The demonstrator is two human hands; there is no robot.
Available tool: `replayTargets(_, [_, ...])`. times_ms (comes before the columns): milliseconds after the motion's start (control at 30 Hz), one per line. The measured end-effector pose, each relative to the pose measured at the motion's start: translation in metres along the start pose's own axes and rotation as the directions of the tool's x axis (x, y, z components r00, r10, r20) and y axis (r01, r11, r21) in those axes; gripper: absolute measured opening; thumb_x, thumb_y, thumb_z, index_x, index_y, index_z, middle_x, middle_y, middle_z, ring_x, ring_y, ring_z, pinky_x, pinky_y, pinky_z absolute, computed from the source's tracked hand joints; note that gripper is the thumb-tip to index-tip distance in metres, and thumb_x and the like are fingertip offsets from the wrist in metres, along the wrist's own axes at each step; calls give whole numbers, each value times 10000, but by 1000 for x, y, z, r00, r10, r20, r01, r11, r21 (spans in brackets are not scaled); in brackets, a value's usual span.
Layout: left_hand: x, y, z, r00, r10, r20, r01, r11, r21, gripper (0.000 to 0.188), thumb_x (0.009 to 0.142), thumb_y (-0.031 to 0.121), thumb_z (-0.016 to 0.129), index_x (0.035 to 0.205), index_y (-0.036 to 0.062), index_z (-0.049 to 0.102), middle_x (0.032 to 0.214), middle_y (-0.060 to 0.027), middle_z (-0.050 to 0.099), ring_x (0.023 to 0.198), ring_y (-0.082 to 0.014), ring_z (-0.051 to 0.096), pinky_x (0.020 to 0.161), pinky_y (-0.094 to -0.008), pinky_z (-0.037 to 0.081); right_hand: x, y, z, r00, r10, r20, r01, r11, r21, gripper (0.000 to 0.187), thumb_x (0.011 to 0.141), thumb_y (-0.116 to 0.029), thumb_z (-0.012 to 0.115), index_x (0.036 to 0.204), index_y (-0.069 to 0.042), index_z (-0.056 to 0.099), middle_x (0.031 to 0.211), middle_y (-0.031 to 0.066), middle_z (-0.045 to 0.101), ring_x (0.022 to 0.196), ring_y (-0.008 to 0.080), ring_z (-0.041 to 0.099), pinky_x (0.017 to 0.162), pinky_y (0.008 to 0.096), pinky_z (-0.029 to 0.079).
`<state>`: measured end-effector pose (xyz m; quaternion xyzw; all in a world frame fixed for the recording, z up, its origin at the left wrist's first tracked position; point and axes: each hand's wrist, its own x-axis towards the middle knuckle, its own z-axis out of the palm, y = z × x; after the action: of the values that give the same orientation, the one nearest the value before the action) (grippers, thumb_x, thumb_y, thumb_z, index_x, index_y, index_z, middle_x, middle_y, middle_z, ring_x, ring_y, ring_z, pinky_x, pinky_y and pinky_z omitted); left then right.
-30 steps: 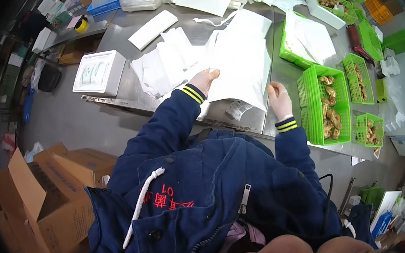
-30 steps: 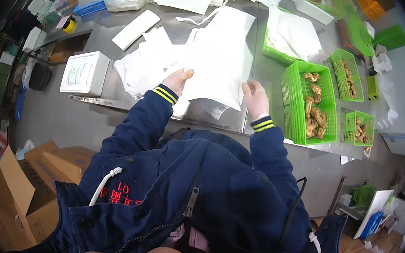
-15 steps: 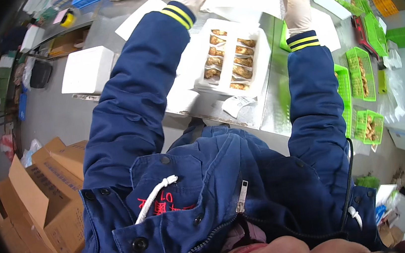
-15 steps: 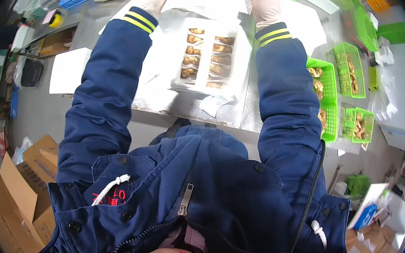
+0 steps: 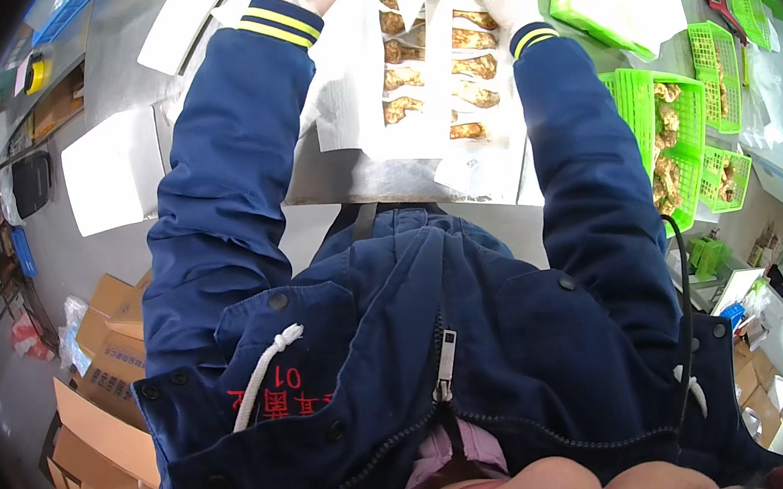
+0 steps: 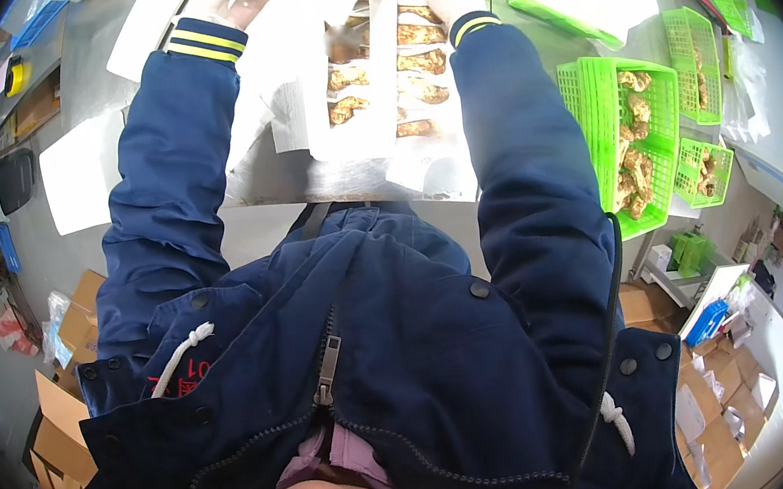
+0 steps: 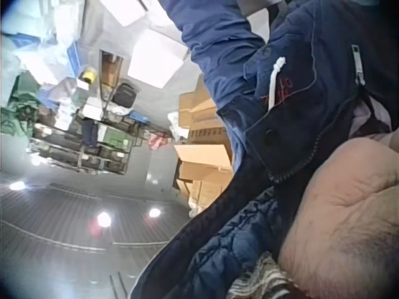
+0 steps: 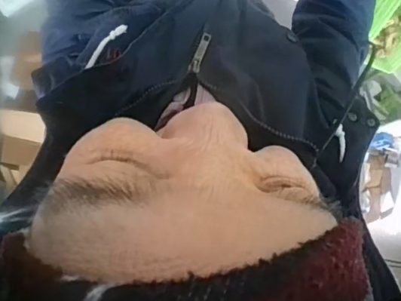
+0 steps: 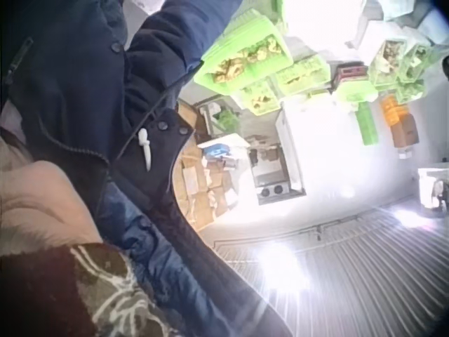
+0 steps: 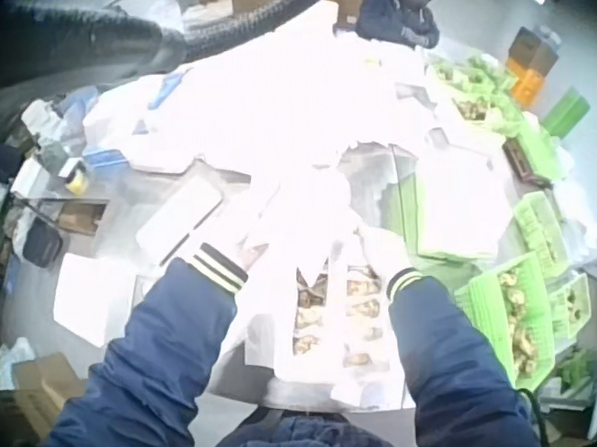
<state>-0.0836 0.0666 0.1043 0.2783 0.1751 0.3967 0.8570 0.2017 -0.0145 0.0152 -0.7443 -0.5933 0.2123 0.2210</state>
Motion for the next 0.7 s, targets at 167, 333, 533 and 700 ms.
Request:
replayTargets(167, [7, 6, 29, 926, -125, 357, 198, 964, -176, 334, 1012, 254, 530, 1229, 7, 586, 1013, -118, 672, 731, -124, 608, 573, -241, 499, -18, -7, -2, 998, 64, -22, -66, 993, -102, 463, 988, -458, 398, 1046, -104, 691, 1011, 172, 687, 909, 362, 644, 816, 427, 499])
replayTargets(333, [12, 11, 82, 972, -208, -112, 166, 937, -306, 343, 1014, 261, 526, 1238, 8, 582, 1050, -141, 668, 845, -171, 644, 706, -284, 550, -44, -16, -33, 998, 50, -44, -58, 974, -219, 473, 1014, -448, 363, 1126, -77, 633, 1153, 120, 661, 1056, 257, 624, 946, 366, 472])
replayTargets(533, [50, 11, 46, 999, 34, -30, -15, 867, 499, 520, 933, 254, 649, 1376, 31, 494, 1375, -136, 542, 1277, -255, 510, 1084, -337, 409, -57, -65, -80, 876, 358, 323, -231, -275, 933, 614, 1000, -465, 425, 1402, -1, 429, 1400, 139, 515, 1276, 247, 471, 1122, 397, 318])
replayTargets(700, [95, 70, 122, 936, 89, 340, -229, 888, 399, 321, 974, 231, 592, 1229, 37, 598, 1162, -95, 640, 1109, -187, 587, 995, -348, 457, 21, -40, -166, 926, 22, -376, 359, 246, 900, 320, 986, -136, 562, 1280, -10, 562, 1209, 67, 618, 1130, 162, 561, 981, 287, 438])
